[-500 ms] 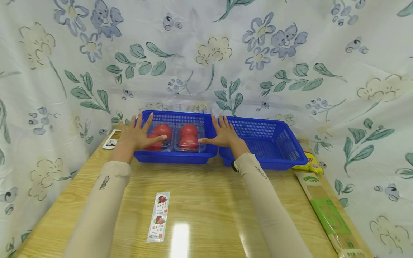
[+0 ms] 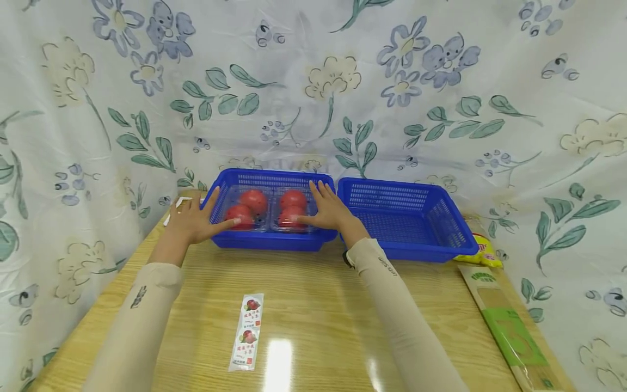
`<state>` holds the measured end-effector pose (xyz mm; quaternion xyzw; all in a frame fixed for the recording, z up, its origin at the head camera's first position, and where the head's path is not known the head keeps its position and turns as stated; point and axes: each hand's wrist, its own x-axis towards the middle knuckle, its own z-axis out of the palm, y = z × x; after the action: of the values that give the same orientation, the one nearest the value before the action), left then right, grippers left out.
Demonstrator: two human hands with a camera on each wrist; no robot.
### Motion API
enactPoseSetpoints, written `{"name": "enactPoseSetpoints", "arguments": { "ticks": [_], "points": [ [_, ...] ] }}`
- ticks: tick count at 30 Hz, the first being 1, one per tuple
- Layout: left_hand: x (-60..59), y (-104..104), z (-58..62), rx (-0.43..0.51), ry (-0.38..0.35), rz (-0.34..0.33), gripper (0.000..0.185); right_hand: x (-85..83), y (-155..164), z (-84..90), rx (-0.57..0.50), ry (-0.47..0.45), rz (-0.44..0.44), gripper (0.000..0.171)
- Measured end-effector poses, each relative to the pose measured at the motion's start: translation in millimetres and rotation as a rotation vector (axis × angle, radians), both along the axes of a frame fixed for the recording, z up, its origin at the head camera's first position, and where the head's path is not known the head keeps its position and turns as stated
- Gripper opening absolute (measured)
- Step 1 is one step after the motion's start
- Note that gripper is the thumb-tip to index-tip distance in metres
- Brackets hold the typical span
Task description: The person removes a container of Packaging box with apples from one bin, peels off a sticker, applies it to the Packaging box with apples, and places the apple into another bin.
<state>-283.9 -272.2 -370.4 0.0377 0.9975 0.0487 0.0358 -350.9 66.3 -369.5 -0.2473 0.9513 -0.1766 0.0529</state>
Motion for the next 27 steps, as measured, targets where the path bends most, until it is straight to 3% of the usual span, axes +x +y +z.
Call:
{"name": "enactPoseSetpoints", "arguments": {
  "ticks": [9, 23, 27],
  "points": [
    [6.7, -15.4, -15.1, 0.007, 0.007, 0.027, 0.108, -4.2, -26.1, -12.7, -0.099, -0.114, -0.006, 0.113],
    [12.7, -17.7, -32.1, 0.051, -0.063, 0.021, 0.11, -4.5, -36.0, -32.3, -0.078, -0.233, -0.129, 0.127],
    [12.3, -18.4, -37.6, 0.117, -0.061, 0.038, 0.117, -5.9, -37.4, -37.0, -0.082, -0.266, -0.134, 0.129]
  ]
}}
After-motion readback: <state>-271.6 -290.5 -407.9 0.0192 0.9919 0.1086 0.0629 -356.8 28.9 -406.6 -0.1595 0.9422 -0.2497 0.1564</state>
